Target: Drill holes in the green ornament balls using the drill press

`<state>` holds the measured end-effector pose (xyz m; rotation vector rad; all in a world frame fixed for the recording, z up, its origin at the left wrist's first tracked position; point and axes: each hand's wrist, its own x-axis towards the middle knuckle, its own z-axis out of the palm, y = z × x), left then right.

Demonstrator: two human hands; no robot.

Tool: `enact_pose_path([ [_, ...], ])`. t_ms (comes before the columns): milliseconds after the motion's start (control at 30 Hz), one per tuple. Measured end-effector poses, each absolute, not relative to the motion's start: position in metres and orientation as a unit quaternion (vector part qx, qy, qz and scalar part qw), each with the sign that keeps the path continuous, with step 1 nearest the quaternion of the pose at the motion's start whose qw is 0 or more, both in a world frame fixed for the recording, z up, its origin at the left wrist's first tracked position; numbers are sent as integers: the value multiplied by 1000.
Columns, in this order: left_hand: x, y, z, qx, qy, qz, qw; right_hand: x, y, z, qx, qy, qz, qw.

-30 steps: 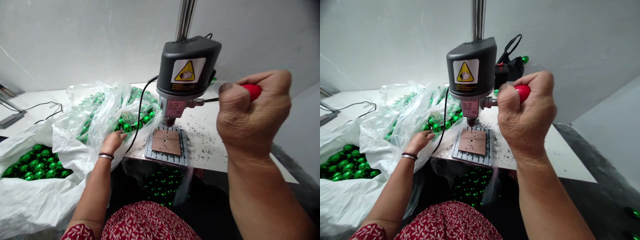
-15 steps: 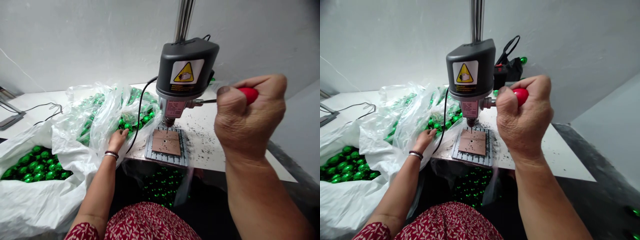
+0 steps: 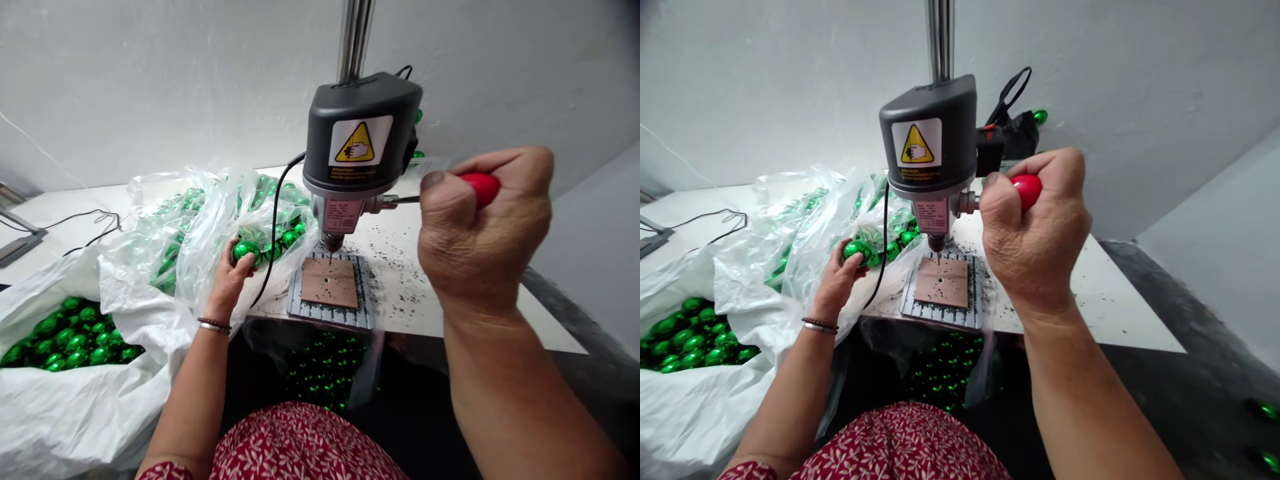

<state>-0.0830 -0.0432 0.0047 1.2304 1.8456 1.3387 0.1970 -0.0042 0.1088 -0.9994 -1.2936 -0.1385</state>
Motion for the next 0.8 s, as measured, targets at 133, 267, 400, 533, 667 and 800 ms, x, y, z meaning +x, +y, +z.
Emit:
enact_pose_path([
  [133, -66, -53, 20, 293, 448, 615, 579, 196, -5, 106, -444, -584, -62, 677],
  [267, -44, -53, 13, 227, 368, 606, 668, 196, -9, 107, -449, -590, -42, 670],
  [400, -22, -44, 2, 271, 413, 556, 668, 195, -11, 110, -445, -590, -29, 673],
  [533, -1, -31, -3, 335, 504, 510, 611, 195, -11, 111, -454, -587, -23, 670],
  [667, 12, -21, -4, 412, 545, 464, 563, 197, -12, 111, -461, -601, -21, 653],
  [800, 17, -15, -6, 454, 566, 419, 546, 199, -12, 110, -457, -610, -22, 647],
])
